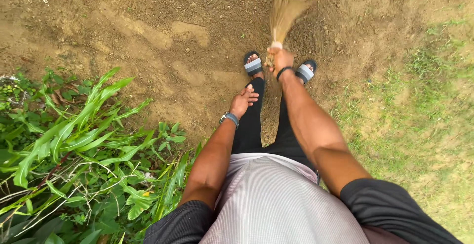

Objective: Sweeping dirt and debris from an outdoor path and concrete area using a handheld broom.

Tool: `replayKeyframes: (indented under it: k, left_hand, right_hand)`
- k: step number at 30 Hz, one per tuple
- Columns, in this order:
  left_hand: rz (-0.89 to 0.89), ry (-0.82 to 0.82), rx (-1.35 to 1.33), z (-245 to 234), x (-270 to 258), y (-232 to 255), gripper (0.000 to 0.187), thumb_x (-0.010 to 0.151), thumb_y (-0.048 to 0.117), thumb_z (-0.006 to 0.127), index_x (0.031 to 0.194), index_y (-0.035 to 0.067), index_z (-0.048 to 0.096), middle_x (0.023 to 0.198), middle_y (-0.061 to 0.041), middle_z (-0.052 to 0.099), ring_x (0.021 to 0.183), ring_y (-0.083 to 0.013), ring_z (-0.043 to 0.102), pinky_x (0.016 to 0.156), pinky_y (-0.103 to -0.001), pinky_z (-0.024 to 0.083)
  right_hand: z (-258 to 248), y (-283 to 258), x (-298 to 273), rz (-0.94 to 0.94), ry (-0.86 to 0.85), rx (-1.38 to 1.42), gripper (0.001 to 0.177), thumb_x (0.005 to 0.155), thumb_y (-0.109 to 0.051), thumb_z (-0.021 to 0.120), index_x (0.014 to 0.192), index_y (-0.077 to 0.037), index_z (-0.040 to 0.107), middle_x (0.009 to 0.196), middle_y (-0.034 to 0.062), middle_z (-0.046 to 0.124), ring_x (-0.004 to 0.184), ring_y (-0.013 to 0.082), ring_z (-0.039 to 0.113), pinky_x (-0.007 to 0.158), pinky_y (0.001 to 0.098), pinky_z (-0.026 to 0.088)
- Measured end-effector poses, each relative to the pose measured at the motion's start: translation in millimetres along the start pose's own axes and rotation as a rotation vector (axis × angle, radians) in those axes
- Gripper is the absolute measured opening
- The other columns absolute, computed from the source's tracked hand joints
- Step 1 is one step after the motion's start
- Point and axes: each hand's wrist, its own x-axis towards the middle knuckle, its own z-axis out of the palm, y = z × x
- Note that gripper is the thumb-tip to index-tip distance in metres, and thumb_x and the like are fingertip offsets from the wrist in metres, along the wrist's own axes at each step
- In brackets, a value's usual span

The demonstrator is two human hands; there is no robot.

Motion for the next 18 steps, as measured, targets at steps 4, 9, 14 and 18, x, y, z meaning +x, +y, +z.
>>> replayKeyframes:
  k: [4,9,14,18]
  left_hand:
    - [0.046,-0.036,-0.016,2.3,4.1,5.5,0.053,0.107,0.049,0.044,0.131,0.004,0.060,0.112,-0.008,0.077,0.093,-0.0161,0.071,0.079,-0.031,0.053]
    - [-0.063,-0.135,0.106,18.8,6.1,12.7,0.049,0.102,0.049,0.051,0.131,0.010,0.061,0.115,-0.005,0.075,0.098,-0.0148,0.068,0.081,-0.031,0.052]
    - [-0.087,-0.112,0.241,41.3,7.0,35.4,0.051,0.101,0.054,0.053,0.126,0.010,0.063,0.111,-0.004,0.075,0.094,-0.0141,0.068,0.080,-0.031,0.051]
    - [-0.040,-0.089,0.270,69.0,0.9,60.5,0.048,0.102,0.051,0.054,0.124,0.009,0.064,0.109,-0.003,0.075,0.092,-0.0132,0.068,0.079,-0.030,0.052]
  right_hand:
    - [-21.2,-22.1,-33.8,-0.138,-0.085,-0.160,0.027,0.086,-0.008,0.073,0.112,-0.006,0.071,0.082,0.0066,0.071,0.046,0.0176,0.062,0.032,0.0282,0.042]
    - [-94.6,0.0,-61.5,-0.415,-0.090,-0.136,0.042,0.083,0.001,0.075,0.124,-0.008,0.071,0.089,0.0040,0.071,0.060,0.0135,0.063,0.043,0.0265,0.047]
    - [-154.4,17.5,-25.9,-0.115,0.172,0.077,0.019,0.087,-0.005,0.071,0.107,-0.005,0.069,0.074,0.0069,0.066,0.045,0.0203,0.058,0.032,0.0321,0.035]
    - [-224.2,33.7,79.0,0.042,0.141,0.107,0.008,0.090,-0.016,0.069,0.093,-0.009,0.066,0.065,0.0074,0.060,0.041,0.0217,0.058,0.030,0.0324,0.035]
